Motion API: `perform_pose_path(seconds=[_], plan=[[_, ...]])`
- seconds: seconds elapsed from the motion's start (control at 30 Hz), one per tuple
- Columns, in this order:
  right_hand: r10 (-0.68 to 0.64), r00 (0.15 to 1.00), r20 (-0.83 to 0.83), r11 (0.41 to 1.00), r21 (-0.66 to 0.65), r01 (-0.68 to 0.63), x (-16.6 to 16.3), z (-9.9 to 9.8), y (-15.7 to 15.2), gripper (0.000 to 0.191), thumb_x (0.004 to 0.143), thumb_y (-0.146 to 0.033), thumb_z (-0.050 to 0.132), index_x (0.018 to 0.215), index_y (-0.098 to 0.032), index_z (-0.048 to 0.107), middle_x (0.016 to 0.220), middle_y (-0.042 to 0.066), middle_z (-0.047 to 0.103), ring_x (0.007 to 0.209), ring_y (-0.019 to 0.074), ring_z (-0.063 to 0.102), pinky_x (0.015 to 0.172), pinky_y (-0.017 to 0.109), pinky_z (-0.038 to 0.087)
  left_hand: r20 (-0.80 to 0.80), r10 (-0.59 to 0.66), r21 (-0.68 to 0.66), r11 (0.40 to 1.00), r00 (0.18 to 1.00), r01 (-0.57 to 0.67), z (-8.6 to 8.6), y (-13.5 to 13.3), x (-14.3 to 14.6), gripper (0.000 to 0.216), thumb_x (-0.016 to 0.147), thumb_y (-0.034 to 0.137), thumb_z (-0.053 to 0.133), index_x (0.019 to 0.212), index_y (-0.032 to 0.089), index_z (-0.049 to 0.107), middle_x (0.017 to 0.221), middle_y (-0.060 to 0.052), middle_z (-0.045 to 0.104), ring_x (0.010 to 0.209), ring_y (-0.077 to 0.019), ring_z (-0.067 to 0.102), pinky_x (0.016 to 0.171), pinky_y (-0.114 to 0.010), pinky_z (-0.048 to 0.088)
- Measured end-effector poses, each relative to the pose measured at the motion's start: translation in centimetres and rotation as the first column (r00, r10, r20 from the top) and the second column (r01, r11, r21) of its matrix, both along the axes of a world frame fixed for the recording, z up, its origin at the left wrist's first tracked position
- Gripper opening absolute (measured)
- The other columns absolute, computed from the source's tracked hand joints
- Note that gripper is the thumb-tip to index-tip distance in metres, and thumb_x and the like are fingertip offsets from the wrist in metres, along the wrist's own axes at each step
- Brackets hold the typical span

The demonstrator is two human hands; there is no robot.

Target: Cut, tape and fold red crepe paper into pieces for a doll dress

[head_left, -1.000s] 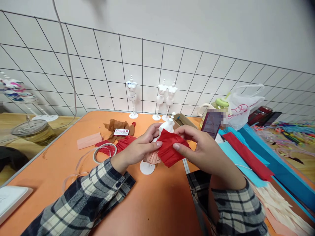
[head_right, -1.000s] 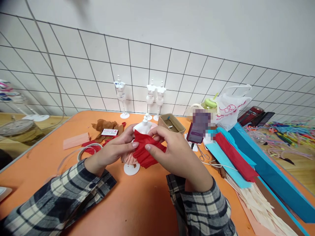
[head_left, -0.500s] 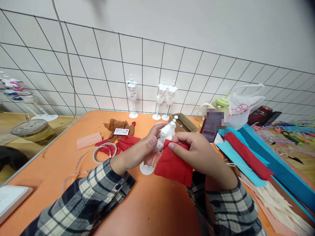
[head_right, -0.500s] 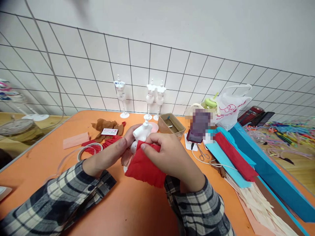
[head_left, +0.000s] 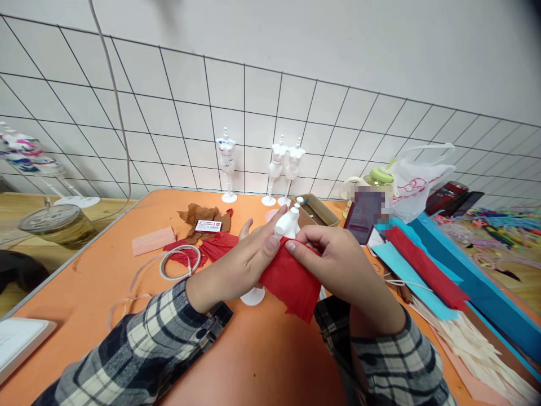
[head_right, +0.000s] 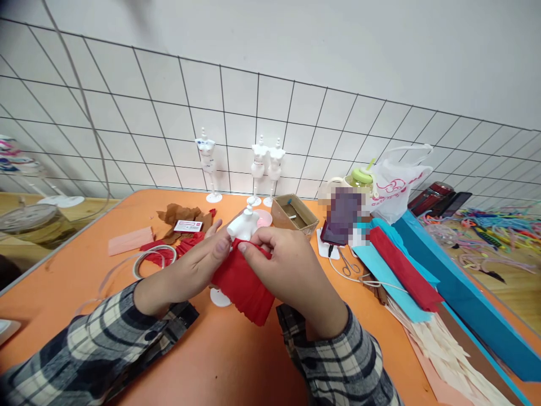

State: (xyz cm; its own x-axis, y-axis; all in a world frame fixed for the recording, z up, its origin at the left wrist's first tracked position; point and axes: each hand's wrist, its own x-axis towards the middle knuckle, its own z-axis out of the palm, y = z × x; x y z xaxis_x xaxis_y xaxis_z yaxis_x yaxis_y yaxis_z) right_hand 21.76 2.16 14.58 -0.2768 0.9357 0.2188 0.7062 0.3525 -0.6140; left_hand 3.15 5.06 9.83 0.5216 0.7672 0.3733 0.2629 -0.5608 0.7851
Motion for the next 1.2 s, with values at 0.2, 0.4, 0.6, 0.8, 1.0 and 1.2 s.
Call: perform_pose_path(seconds=[0.2, 0.4, 0.6, 0.8, 1.0, 1.2], plan=[[-0.005, 1.0, 0.006, 0.999, 0.036, 0.005, -0.3, -0.2, 0.0, 0.03, 0.088, -0.032, 0.054, 0.061, -0.018, 0.056, 0.052, -0.004, 0.049, 0.049, 0.0092, 0.041, 0.047, 0.023, 0.029, -0.032, 0.015, 0.067, 0.998, 0.999, -0.013, 0.3, 0.1, 0.3, 0.034, 0.099, 0.04, 0.036, 0.123, 0.026, 0.056, 0.093, -0.003, 0.067, 0.109, -0.0263, 0.056, 0.117, -0.052, -0.001], [0.026, 1.0, 0.003, 1.0, -0.014, -0.026, 0.4, -0.1, 0.1, 0.023, 0.089, -0.035, 0.055, 0.075, -0.02, 0.066, 0.063, -0.002, 0.06, 0.056, 0.0113, 0.049, 0.05, 0.024, 0.033, -0.077, 0.07, 0.181, 0.982, 0.995, -0.056, -0.1, 0.6, 0.3, 0.033, 0.101, 0.033, 0.031, 0.123, 0.025, 0.054, 0.108, -0.002, 0.067, 0.1, -0.0218, 0.058, 0.116, -0.049, 0.003], [0.113, 0.989, -0.097, 0.993, -0.014, -0.115, 1.3, -0.1, 0.2, 0.012, 0.087, -0.027, 0.06, 0.086, -0.021, 0.071, 0.081, 0.001, 0.07, 0.073, 0.0153, 0.062, 0.063, 0.026, 0.045, -0.074, 0.12, 0.196, 0.975, 0.99, -0.103, -0.7, 0.8, 0.1, 0.034, 0.101, 0.037, 0.028, 0.117, 0.023, 0.055, 0.105, -0.003, 0.067, 0.103, -0.0233, 0.055, 0.116, -0.046, 0.008], [0.061, 0.985, -0.163, 0.998, 0.042, -0.055, 0.3, -0.4, 0.1, 0.006, 0.084, -0.025, 0.065, 0.083, -0.023, 0.07, 0.078, -0.001, 0.071, 0.068, 0.0129, 0.063, 0.063, 0.024, 0.047, -0.086, 0.151, 0.228, 0.965, 0.985, -0.128, -0.6, 0.5, 0.2, 0.037, 0.102, 0.037, 0.027, 0.132, 0.026, 0.046, 0.112, -0.003, 0.066, 0.102, -0.0224, 0.058, 0.116, -0.048, 0.002], [0.0, 0.987, -0.162, 0.997, 0.082, 0.013, -0.3, -0.7, 0.1, 0.006, 0.081, -0.026, 0.066, 0.077, -0.021, 0.067, 0.07, -0.002, 0.069, 0.058, 0.0106, 0.059, 0.056, 0.022, 0.045, -0.089, 0.146, 0.235, 0.964, 0.985, -0.122, -0.6, 0.4, 0.3, 0.038, 0.101, 0.038, 0.027, 0.131, 0.025, 0.047, 0.114, -0.004, 0.066, 0.1, -0.0228, 0.058, 0.116, -0.049, 0.002], [-0.08, 0.989, -0.121, 0.984, 0.152, 0.098, -0.2, -0.7, 0.1, 0.017, 0.079, -0.032, 0.069, 0.068, -0.02, 0.063, 0.061, -0.002, 0.064, 0.052, 0.01, 0.053, 0.05, 0.021, 0.04, -0.085, 0.119, 0.215, 0.972, 0.989, -0.099, -0.3, 0.2, 0.4, 0.032, 0.101, 0.033, 0.032, 0.126, 0.024, 0.049, 0.106, -0.002, 0.066, 0.1, -0.0221, 0.057, 0.116, -0.049, 0.001]])
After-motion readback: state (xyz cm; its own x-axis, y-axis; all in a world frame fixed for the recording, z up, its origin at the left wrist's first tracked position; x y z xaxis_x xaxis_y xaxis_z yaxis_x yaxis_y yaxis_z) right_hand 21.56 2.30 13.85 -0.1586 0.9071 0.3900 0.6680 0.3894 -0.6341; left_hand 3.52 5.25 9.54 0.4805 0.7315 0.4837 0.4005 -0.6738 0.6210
